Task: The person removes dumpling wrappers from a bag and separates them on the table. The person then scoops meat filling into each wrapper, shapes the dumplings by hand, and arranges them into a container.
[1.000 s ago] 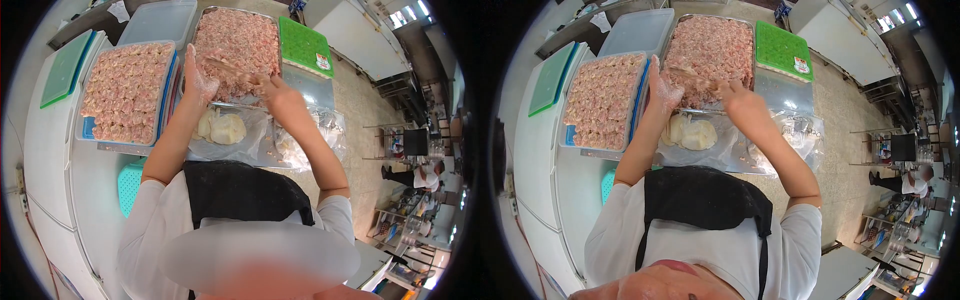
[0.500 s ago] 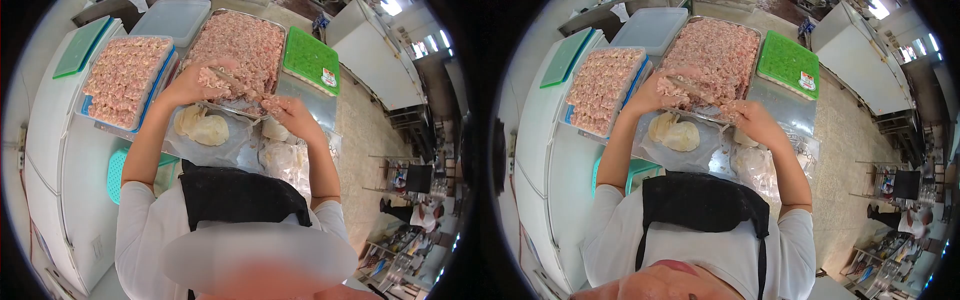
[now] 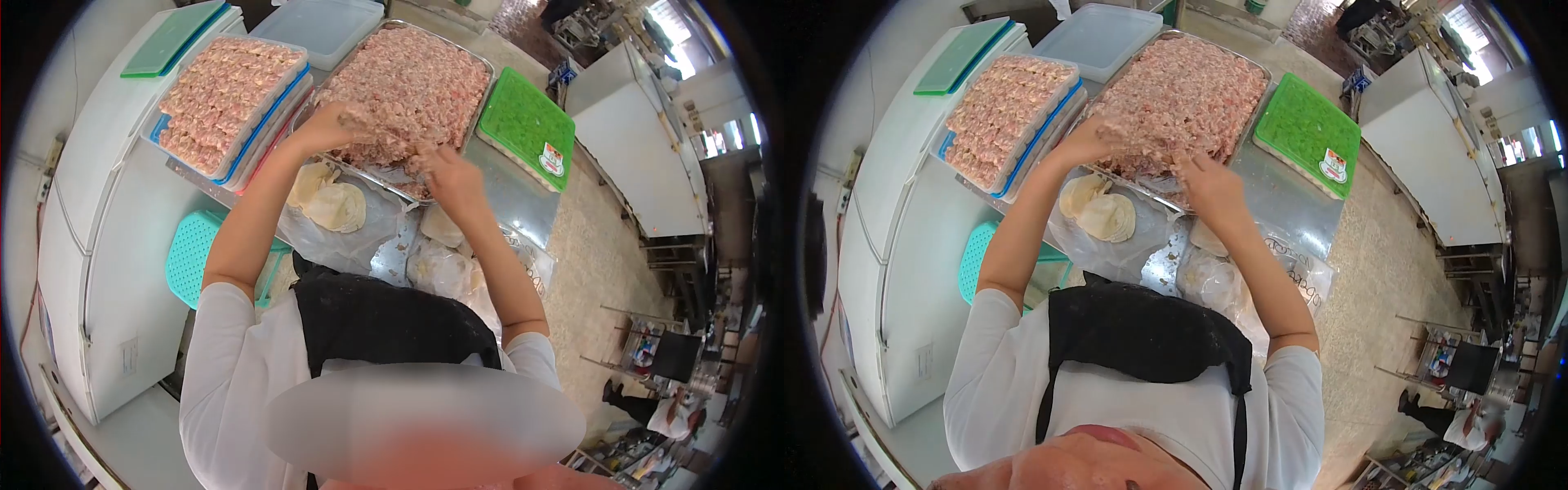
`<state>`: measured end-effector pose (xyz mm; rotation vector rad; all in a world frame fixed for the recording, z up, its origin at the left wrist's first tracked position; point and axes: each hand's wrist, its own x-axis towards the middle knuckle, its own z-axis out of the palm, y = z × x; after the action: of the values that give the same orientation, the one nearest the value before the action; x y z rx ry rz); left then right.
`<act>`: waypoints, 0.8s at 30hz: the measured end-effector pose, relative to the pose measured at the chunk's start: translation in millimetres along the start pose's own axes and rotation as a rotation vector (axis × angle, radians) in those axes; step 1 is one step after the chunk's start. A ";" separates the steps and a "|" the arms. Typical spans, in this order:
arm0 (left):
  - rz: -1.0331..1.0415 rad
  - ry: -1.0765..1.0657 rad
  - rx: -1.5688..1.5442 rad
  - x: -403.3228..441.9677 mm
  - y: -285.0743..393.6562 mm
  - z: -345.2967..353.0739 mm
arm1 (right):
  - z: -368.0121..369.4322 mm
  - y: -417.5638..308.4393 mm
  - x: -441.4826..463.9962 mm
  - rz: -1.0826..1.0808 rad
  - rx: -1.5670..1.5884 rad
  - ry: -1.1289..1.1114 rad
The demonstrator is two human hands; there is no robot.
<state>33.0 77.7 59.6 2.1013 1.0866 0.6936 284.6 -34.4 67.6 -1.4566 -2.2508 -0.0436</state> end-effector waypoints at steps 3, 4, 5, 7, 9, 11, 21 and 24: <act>-0.138 -0.083 -0.040 -3.2 1.3 -1.4 | 46.9 52.1 -0.4 0.116 -0.031 -0.138; -0.140 -0.041 -0.081 -11.1 -1.5 -5.0 | 37.8 54.8 4.3 0.195 -0.155 -0.250; -0.135 -0.010 -0.119 -15.2 -3.5 -8.0 | 24.3 56.2 -1.0 0.206 -0.132 -0.266; -0.129 -0.060 -0.238 -35.3 34.9 -35.8 | 2.2 57.9 -5.5 0.233 -0.059 -0.269; -0.112 -0.115 -0.365 -40.5 46.7 -45.7 | -23.0 39.8 -8.9 0.266 0.003 -0.271; 0.448 0.125 -0.031 -42.2 41.7 -46.2 | -43.9 0.8 -7.1 0.212 0.665 -0.075; 0.059 -0.091 -0.096 -59.0 9.6 -77.9 | -70.0 -110.7 20.9 0.008 0.022 -0.043; 0.165 -0.176 -0.246 -74.6 12.6 -114.2 | -58.6 -122.5 38.9 -0.032 -0.084 -0.003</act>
<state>-79.3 44.9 130.9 2.0088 0.7009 0.6686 185.6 -70.6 161.6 -1.4641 -2.3004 -0.1482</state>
